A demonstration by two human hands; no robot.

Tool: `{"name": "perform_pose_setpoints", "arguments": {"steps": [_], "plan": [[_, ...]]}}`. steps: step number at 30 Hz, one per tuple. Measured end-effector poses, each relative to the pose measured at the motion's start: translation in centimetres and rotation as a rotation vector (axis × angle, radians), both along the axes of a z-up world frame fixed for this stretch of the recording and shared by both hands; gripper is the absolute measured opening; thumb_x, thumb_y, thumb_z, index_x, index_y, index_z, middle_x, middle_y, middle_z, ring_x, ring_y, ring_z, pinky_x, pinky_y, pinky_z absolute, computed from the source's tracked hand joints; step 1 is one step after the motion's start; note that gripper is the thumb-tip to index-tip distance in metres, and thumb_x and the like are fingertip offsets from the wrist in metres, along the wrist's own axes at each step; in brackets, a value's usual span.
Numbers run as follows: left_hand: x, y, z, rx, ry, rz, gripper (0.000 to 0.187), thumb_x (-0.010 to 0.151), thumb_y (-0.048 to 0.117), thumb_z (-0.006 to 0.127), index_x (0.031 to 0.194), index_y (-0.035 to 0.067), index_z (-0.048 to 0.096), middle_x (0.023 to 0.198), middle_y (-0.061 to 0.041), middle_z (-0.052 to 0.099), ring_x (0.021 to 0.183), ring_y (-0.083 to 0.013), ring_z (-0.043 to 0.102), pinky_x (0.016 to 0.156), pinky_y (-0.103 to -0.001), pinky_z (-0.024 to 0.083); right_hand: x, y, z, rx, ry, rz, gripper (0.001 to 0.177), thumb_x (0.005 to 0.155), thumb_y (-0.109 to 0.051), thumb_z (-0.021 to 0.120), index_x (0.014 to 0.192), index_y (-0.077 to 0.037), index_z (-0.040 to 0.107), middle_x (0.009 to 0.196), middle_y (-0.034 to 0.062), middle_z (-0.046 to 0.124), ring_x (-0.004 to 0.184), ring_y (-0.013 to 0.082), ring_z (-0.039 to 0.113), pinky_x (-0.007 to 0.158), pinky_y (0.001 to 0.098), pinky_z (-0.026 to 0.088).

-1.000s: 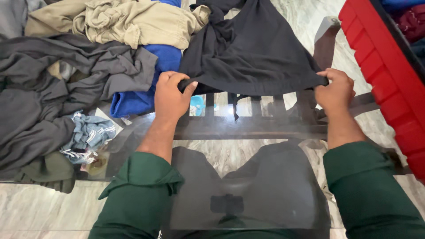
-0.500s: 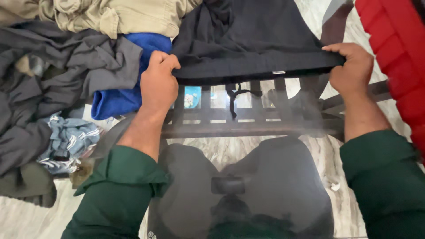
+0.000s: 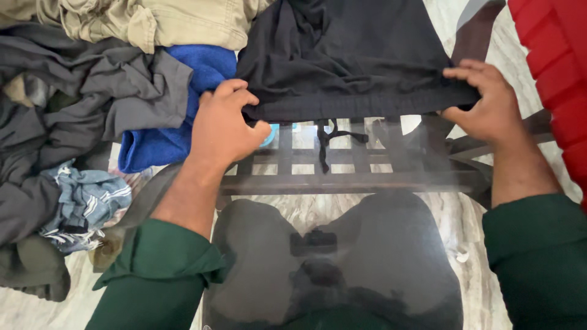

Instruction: The person folds a pair of blue pants and a pair of black pants on a wooden chair, rolling them into compact bundles. They then place the folded items into a red suitcase. Finally, they pick up a pair of grey pants and tie the white drawstrings together.

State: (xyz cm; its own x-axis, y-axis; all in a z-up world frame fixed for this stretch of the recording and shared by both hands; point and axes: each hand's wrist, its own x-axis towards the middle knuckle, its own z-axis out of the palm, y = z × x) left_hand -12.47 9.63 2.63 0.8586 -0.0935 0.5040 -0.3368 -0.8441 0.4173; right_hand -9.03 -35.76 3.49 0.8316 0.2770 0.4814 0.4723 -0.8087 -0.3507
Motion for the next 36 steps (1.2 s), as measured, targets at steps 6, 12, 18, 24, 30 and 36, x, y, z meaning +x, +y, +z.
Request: {"name": "perform_pose_setpoints", "arguments": {"steps": [6, 12, 18, 24, 30, 36], "plan": [[-1.7, -1.8, 2.0, 0.1, -0.235, -0.008, 0.031, 0.074, 0.025, 0.087, 0.102, 0.014, 0.08, 0.128, -0.003, 0.069, 0.106, -0.0311, 0.06, 0.09, -0.046, 0.048, -0.7, 2.7, 2.3, -0.193, -0.261, 0.126, 0.04, 0.069, -0.014, 0.083, 0.108, -0.011, 0.077, 0.125, 0.0089, 0.07, 0.119, 0.0311, 0.065, 0.102, 0.045, 0.051], [0.6, -6.5, 0.8, 0.185, -0.169, -0.26, 0.05, 0.067, 0.024, 0.081, 0.115, 0.012, 0.078, 0.118, -0.006, 0.068, 0.105, -0.0317, 0.06, 0.087, -0.047, 0.048, -1.5, 10.8, -0.3, -0.261, -0.089, 0.146, 0.051, 0.076, -0.033, 0.084, 0.123, -0.015, 0.076, 0.128, 0.0074, 0.068, 0.116, 0.0306, 0.06, 0.095, 0.047, 0.048], [2.6, -9.4, -0.2, 0.336, 0.043, -0.131, 0.046, 0.076, 0.019, 0.074, 0.122, 0.02, 0.076, 0.108, -0.002, 0.068, 0.102, -0.0278, 0.06, 0.087, -0.047, 0.047, -0.8, 14.0, -0.6, -0.34, 0.018, -0.086, 0.046, 0.074, -0.028, 0.078, 0.12, -0.022, 0.077, 0.121, -0.0001, 0.065, 0.112, 0.0275, 0.058, 0.091, 0.0492, 0.047], [2.6, -9.1, -0.6, 0.275, 0.035, -0.152, 0.051, 0.067, 0.018, 0.076, 0.118, 0.017, 0.077, 0.106, -0.002, 0.066, 0.101, -0.0276, 0.059, 0.083, -0.049, 0.046, -0.4, 13.6, -1.2, -0.314, -0.029, -0.079, 0.043, 0.074, -0.012, 0.072, 0.115, -0.023, 0.078, 0.115, -0.0009, 0.069, 0.104, 0.029, 0.062, 0.087, 0.0456, 0.05], [2.7, -10.3, -0.7, 0.192, -0.035, -0.125, 0.044, 0.071, 0.021, 0.075, 0.114, 0.013, 0.076, 0.102, -0.007, 0.065, 0.095, -0.0312, 0.061, 0.081, -0.048, 0.048, -0.3, 14.6, -1.1, -0.086, -0.133, -0.139, 0.022, 0.091, -0.012, 0.07, 0.112, -0.012, 0.076, 0.101, 0.0095, 0.071, 0.091, 0.0361, 0.067, 0.08, 0.0469, 0.053], [2.4, -11.2, -1.2, -0.102, -0.018, -0.086, 0.023, 0.09, 0.024, 0.067, 0.106, 0.008, 0.074, 0.095, -0.014, 0.068, 0.087, -0.0388, 0.065, 0.077, -0.05, 0.052, -1.0, 16.9, -0.2, 0.23, 0.065, -0.152, 0.019, 0.101, -0.025, 0.072, 0.118, -0.017, 0.073, 0.107, 0.0085, 0.072, 0.101, 0.0311, 0.07, 0.087, 0.041, 0.056]]}}
